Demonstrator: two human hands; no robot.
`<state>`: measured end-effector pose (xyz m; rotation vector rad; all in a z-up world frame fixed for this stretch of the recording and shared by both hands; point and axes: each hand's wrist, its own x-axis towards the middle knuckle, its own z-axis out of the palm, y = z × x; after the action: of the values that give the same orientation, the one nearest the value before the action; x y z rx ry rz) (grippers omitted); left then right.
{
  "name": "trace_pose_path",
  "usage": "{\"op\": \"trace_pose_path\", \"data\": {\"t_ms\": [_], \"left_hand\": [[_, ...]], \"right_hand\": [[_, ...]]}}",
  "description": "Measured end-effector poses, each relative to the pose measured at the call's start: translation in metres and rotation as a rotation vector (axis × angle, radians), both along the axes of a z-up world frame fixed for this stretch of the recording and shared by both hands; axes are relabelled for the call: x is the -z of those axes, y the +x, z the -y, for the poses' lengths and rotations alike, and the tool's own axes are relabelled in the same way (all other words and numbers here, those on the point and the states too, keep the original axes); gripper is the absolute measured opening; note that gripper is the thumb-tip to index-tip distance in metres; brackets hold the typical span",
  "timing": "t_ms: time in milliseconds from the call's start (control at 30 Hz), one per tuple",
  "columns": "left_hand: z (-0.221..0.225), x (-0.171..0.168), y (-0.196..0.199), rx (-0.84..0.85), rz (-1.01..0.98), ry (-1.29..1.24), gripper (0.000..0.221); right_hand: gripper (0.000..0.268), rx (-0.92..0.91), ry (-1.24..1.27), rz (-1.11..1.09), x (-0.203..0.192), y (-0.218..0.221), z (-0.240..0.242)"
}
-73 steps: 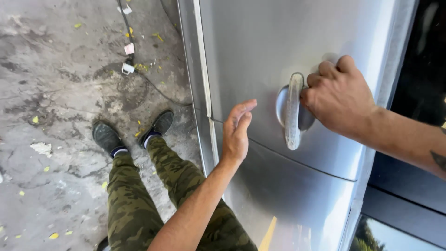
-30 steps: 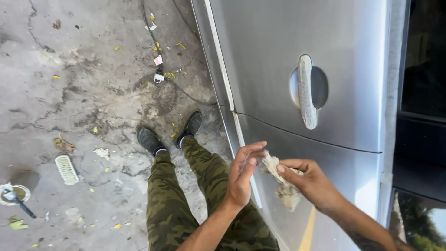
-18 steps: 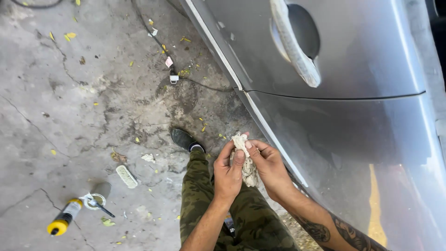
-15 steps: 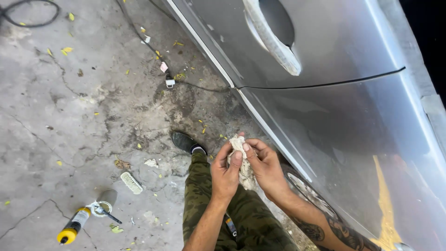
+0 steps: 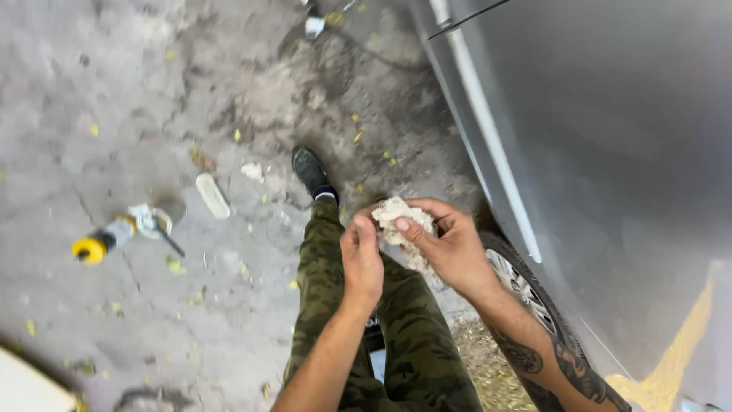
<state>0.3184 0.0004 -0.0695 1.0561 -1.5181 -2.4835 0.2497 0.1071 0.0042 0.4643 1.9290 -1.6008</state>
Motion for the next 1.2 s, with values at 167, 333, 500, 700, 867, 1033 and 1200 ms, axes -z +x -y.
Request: {"op": "trace_pose_path", "data": {"t_ms": [167,333,500,700,867,1033,1200], "left_hand": [[0.101,0.071,0.079,-0.148,0.108,-0.111,0.046],[0.258,0.188,0.172,0.066,0.441,-0.509,0.020],[0.447,0.347,0.260,0.450,0.794,-1.060,0.039],[0.560,0.521,0.334,1.280,0.845,-1.464,0.055],[0.572,0.535,0.342,1.435,0.504,-1.683,0.053],[0.589,0.488,0.352,0.735,0.046,-1.617,0.026],[0.584,0.507,0.378,0.758,0.185,-1.503,0.045]], "right_hand": [[0.027,-0.280,-0.003,0.095,0.045,0.037,0.074],[0.028,-0.471,0.050,0.110,0.114,0.071,0.173],[0.026,-0.495,0.110,0.159,0.197,0.110,0.283],[0.024,-0.511,0.157,0.301,0.297,0.183,0.389],[0.036,-0.624,0.282,0.447,0.343,0.238,0.440],[0.024,-0.497,0.095,0.531,0.401,0.272,0.450],[0.031,-0.480,0.039,0.365,0.535,0.287,0.456]]}}
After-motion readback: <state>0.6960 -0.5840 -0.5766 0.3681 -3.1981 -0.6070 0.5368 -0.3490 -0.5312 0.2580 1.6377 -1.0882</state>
